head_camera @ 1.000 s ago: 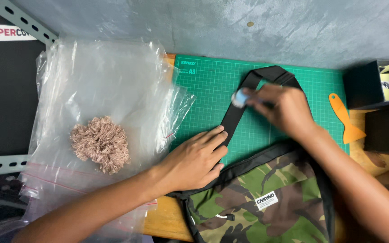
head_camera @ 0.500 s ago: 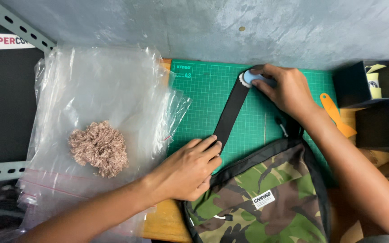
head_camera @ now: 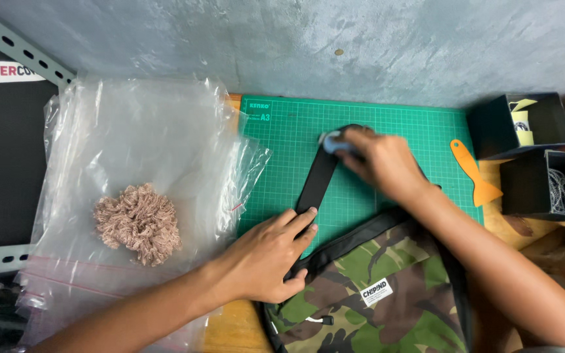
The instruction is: The person cleans a camouflage-patterned shoulder bag using a light blue brush. They scrub the bag's strap, the main body, and the zipper area while the bag rests on a green cutting mat. The person also briefly uses an orange plastic scraper tool on the bag's surface.
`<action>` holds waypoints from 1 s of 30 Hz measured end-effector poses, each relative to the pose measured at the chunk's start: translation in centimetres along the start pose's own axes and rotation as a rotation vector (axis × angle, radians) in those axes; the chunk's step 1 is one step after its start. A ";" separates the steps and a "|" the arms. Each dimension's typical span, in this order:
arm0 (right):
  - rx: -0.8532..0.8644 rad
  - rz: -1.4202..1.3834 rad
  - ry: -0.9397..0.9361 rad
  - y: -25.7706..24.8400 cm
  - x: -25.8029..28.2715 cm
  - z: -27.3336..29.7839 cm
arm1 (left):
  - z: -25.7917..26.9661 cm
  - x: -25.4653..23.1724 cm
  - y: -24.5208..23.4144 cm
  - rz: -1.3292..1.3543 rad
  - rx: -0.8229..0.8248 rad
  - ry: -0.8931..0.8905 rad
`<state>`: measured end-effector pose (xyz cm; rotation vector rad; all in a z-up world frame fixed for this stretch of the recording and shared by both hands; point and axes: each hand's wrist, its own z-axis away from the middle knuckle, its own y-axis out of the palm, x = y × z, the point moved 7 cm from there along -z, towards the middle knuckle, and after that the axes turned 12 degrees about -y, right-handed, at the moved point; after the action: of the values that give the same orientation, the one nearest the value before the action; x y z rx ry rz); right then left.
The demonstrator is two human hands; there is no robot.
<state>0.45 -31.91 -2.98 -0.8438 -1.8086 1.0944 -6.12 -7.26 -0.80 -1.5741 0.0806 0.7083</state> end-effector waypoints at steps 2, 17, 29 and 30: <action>-0.037 0.079 0.011 -1.0 -1.0 -1.0 | 0.2 0.2 0.2 -0.019 -0.003 0.005; -0.043 0.139 0.110 -2.4 -2.1 2.0 | 0.6 0.1 0.1 0.052 -0.018 -0.041; 0.034 0.089 0.434 -4.5 -4.8 5.2 | -5.1 3.8 -2.4 -0.005 -0.100 -0.491; 0.041 0.089 0.435 -3.9 -5.3 5.6 | -5.4 4.1 -3.1 -0.072 -0.086 -0.604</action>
<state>-2.84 -39.91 -2.53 -1.0542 -1.3936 0.9141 0.65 -10.31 -0.18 -1.3764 -0.4548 1.1108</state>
